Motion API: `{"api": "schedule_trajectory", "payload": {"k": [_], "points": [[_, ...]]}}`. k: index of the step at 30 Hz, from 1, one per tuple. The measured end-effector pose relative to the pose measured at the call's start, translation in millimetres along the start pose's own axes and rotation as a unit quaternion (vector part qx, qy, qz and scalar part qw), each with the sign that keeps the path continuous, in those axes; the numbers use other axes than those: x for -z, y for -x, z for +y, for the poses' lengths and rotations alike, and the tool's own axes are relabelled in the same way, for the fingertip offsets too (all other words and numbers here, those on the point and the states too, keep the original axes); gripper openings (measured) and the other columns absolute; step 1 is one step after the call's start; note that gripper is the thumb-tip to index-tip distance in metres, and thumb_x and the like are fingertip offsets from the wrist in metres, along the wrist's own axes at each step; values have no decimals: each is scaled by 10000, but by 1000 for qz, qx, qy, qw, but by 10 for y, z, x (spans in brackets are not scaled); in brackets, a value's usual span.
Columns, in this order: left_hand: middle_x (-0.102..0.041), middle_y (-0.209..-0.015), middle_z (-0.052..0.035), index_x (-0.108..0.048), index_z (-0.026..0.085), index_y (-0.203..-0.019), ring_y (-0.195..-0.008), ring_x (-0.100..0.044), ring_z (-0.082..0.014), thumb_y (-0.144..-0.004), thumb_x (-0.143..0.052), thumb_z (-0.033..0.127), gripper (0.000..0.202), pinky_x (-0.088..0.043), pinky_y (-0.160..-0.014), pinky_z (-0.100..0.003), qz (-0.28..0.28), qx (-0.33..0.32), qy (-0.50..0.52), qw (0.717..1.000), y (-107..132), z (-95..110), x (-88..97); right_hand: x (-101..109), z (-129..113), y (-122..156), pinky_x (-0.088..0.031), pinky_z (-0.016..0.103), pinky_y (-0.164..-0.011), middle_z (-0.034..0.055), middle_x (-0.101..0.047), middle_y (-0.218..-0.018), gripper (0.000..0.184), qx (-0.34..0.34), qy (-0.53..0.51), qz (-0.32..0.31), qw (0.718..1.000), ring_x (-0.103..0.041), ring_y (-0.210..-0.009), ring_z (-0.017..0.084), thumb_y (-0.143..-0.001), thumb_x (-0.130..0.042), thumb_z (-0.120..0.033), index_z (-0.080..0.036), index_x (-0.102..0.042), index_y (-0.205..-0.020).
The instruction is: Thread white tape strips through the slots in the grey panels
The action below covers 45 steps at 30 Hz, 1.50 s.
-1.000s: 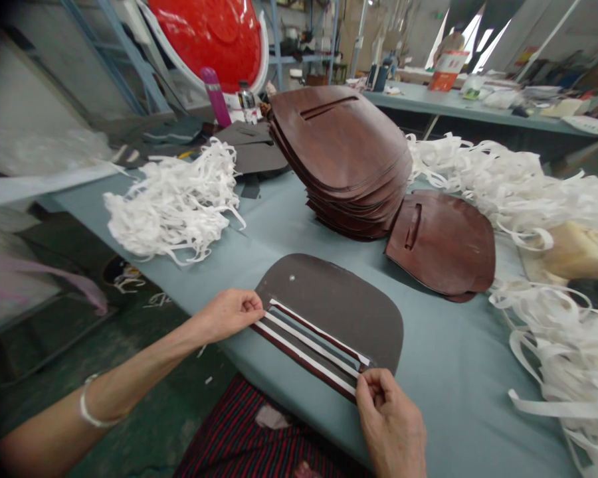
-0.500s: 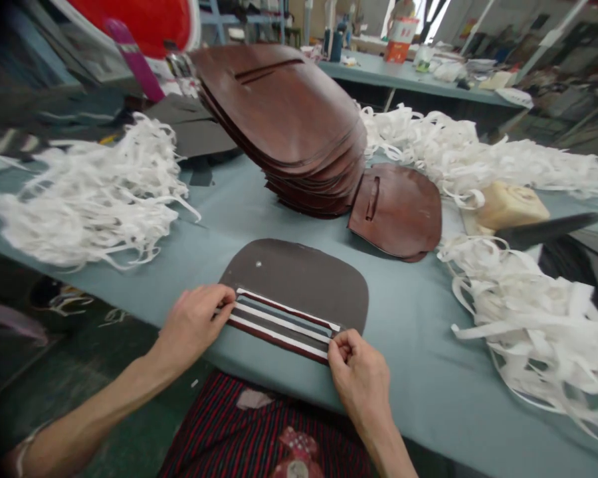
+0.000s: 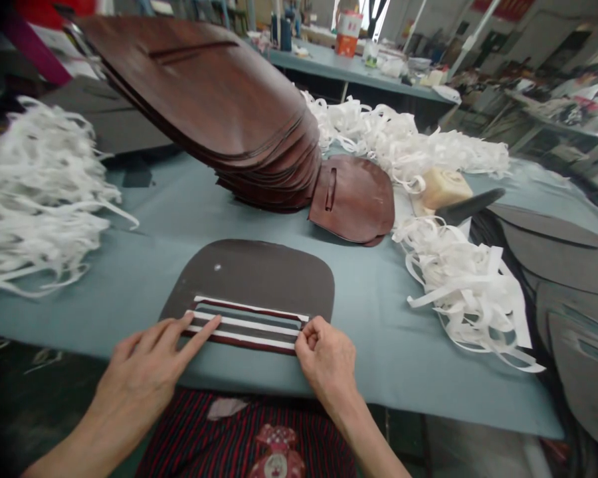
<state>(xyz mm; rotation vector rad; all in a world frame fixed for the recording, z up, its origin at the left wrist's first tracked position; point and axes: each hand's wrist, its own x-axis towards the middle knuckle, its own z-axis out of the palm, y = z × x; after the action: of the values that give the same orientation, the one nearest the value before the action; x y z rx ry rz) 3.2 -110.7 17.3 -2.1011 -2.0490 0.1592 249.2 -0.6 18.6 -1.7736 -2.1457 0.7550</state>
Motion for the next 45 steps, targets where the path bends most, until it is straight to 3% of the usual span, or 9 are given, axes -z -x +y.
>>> {"api": "schedule_trajectory", "payload": {"k": [7, 11, 14, 18, 20, 26, 30, 36, 45], "points": [[-474, -1358, -164, -349, 240, -1429, -1248, -432, -332, -878, -296, 16, 597, -411, -918, -512, 21, 14, 47, 999, -3, 88, -68, -26, -30, -4, -253, 214, -539, -53, -539, -543, 112, -3, 42, 13, 999, -480, -516, 98, -764, -520, -236, -207, -529, -656], [-406, -1405, -211, -328, 135, -1434, -1305, -377, -357, -915, -409, 239, 536, -385, -1026, -517, 61, -9, 124, 990, 0, 122, -176, -42, -51, 12, -253, 221, -526, -46, -526, -546, 113, 8, 88, 29, 996, -463, -497, 101, -781, -509, -234, -205, -526, -673], [-331, -1456, -205, -324, 223, -1438, -1343, -312, -399, -872, -533, 405, 630, -370, -1029, -568, 65, -24, 138, 988, -60, 124, -174, -85, -116, 25, -303, 223, -551, -4, -562, -665, 119, 84, 125, 69, 986, -509, -605, 129, -807, -464, -166, -197, -574, -774], [-353, -1441, -193, -380, 323, -1397, -1352, -292, -411, -852, -582, 420, 589, -332, -1018, -628, 55, -23, 130, 990, -250, 65, -116, -183, -258, 8, -394, 236, -654, 55, -574, -878, 294, 253, 136, 62, 956, -530, -789, 168, -849, -430, -112, -201, -614, -1061], [-391, -1416, -190, -432, 325, -1362, -1343, -312, -407, -842, -607, 401, 554, -311, -1023, -639, 51, -12, 130, 990, -334, 39, -104, -218, -300, -21, -413, 249, -690, 55, -570, -869, 268, 293, 133, 42, 946, -532, -800, 175, -856, -447, -115, -194, -624, -1041], [-407, -1410, -182, -463, 288, -1334, -1344, -319, -382, -851, -604, 342, 506, -316, -1041, -604, 73, 24, 157, 985, -362, 65, -171, -170, -279, -199, -403, 207, -630, 21, -546, -780, 242, 267, 89, 16, 959, -547, -667, 119, -919, -414, -152, -185, -614, -786], [-480, -1344, -165, -478, 150, -1294, -1302, -391, -292, -922, -486, 279, 394, -343, -1071, -494, 99, 45, 197, 974, -343, -10, -247, -147, -339, -308, -366, 219, -542, 9, -569, -805, 196, 245, 187, 0, 951, -567, -612, 116, -921, -458, -175, -205, -610, -802], [-505, -1263, -109, -512, 186, -1198, -1239, -427, -245, -908, -525, 267, 302, -398, -1031, -446, 142, 90, 281, 945, -355, -179, -319, -150, -429, -378, -326, 237, -486, 8, -590, -790, 144, 263, 306, -14, 915, -596, -620, 142, -849, -504, -97, -209, -555, -773], [-515, -1220, -103, -507, 204, -1178, -1183, -468, -249, -871, -583, 264, 322, -428, -1008, -464, 157, 113, 355, 915, -330, -210, -252, -212, -390, -410, -392, 269, -590, 4, -629, -695, 129, 272, 192, 6, 943, -607, -609, 174, -904, -484, -241, -219, -568, -807]]}}
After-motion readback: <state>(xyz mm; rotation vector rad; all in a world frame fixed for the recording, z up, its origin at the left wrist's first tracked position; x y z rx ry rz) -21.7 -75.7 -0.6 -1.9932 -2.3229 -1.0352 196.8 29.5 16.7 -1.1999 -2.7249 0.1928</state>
